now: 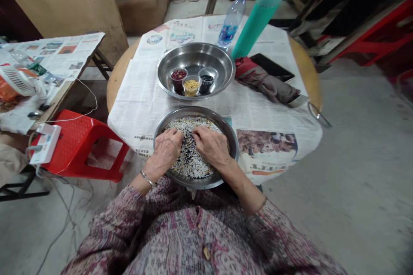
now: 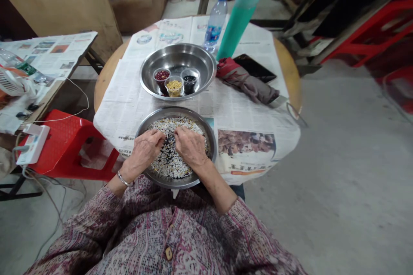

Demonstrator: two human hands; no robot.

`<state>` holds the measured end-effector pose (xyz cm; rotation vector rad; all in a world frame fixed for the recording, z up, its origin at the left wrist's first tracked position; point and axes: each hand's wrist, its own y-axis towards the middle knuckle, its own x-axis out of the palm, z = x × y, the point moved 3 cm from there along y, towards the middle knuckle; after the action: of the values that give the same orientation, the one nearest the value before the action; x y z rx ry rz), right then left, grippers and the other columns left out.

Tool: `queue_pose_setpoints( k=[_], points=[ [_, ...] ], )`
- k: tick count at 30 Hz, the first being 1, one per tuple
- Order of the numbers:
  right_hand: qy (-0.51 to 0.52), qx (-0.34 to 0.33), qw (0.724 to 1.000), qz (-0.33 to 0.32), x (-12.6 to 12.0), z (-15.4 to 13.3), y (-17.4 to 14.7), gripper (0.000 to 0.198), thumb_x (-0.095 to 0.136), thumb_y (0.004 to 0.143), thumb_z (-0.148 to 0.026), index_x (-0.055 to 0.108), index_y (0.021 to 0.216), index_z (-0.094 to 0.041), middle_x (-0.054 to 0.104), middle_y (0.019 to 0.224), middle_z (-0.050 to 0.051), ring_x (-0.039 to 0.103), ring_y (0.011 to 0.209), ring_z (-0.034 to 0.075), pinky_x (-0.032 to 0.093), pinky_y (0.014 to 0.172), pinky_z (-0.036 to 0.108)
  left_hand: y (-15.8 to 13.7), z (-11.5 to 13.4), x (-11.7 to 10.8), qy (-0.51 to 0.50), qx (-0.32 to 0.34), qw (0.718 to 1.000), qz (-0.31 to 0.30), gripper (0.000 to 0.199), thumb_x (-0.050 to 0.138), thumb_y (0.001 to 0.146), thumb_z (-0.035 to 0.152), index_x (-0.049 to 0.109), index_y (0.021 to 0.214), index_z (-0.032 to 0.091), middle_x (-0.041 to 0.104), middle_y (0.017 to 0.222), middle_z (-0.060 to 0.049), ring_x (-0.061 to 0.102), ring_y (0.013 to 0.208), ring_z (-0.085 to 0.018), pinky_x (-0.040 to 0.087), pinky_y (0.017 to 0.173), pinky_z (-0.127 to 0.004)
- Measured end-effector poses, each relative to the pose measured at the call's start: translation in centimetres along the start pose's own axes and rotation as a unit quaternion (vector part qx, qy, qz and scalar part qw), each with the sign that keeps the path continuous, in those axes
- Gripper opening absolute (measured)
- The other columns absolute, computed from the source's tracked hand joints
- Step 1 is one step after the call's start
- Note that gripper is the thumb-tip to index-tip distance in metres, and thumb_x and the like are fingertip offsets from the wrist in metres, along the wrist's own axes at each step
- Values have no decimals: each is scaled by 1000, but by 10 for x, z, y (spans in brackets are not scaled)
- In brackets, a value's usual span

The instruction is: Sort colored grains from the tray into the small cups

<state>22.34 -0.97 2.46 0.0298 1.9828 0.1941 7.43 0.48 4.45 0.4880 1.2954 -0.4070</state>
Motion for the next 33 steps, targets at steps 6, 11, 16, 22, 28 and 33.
queue_pose_setpoints(
  k=[6, 11, 16, 22, 28, 33],
  points=[
    [17, 17, 999, 27, -1, -1, 0, 21, 45, 97, -22, 66, 94, -21, 73, 100, 7, 64, 85, 20, 35, 66, 29, -9, -9, -13, -34, -27, 997, 61, 11, 50, 97, 14, 59, 96, 19, 62, 92, -2, 59, 86, -15, 47, 76, -26],
    [28, 20, 998, 45, -3, -1, -1, 22, 43, 98, -23, 65, 94, -21, 73, 97, 6, 65, 82, 19, 34, 65, 30, -9, -7, -9, -23, -9, 999, 39, 11, 52, 96, 14, 60, 93, 20, 63, 92, -3, 58, 90, -17, 48, 81, -29],
    [33, 11, 998, 45, -2, 0, -1, 21, 44, 97, -23, 65, 94, -21, 73, 97, 6, 65, 84, 20, 36, 68, 30, -4, 0, -1, -5, 5, 1000, -3, 3, 60, 93, 20, 62, 93, 20, 64, 96, -4, 57, 95, -20, 47, 86, -33],
    [37, 11, 998, 40, -2, -1, -1, 21, 45, 96, -23, 66, 93, -20, 74, 96, 6, 65, 84, 20, 37, 68, 29, 3, 3, -1, -4, -17, 1000, -22, 16, 51, 97, 17, 63, 86, 19, 64, 91, -5, 58, 90, -19, 47, 85, -32],
    [57, 16, 997, 44, -3, 0, -1, 21, 46, 95, -24, 67, 91, -21, 73, 94, 6, 64, 83, 20, 39, 68, 29, 5, 5, 3, 23, -1, 1000, -20, 15, 48, 97, 16, 60, 89, 18, 64, 93, -6, 59, 90, -19, 47, 83, -31],
    [183, 7, 983, 30, 0, 2, 0, 20, 48, 91, -27, 66, 84, -21, 70, 80, 4, 61, 73, 18, 42, 69, 29, -1, 5, 4, -12, 11, 1000, 7, 13, 48, 97, 15, 57, 90, 18, 63, 91, -5, 60, 92, -18, 49, 86, -32]
  ],
)
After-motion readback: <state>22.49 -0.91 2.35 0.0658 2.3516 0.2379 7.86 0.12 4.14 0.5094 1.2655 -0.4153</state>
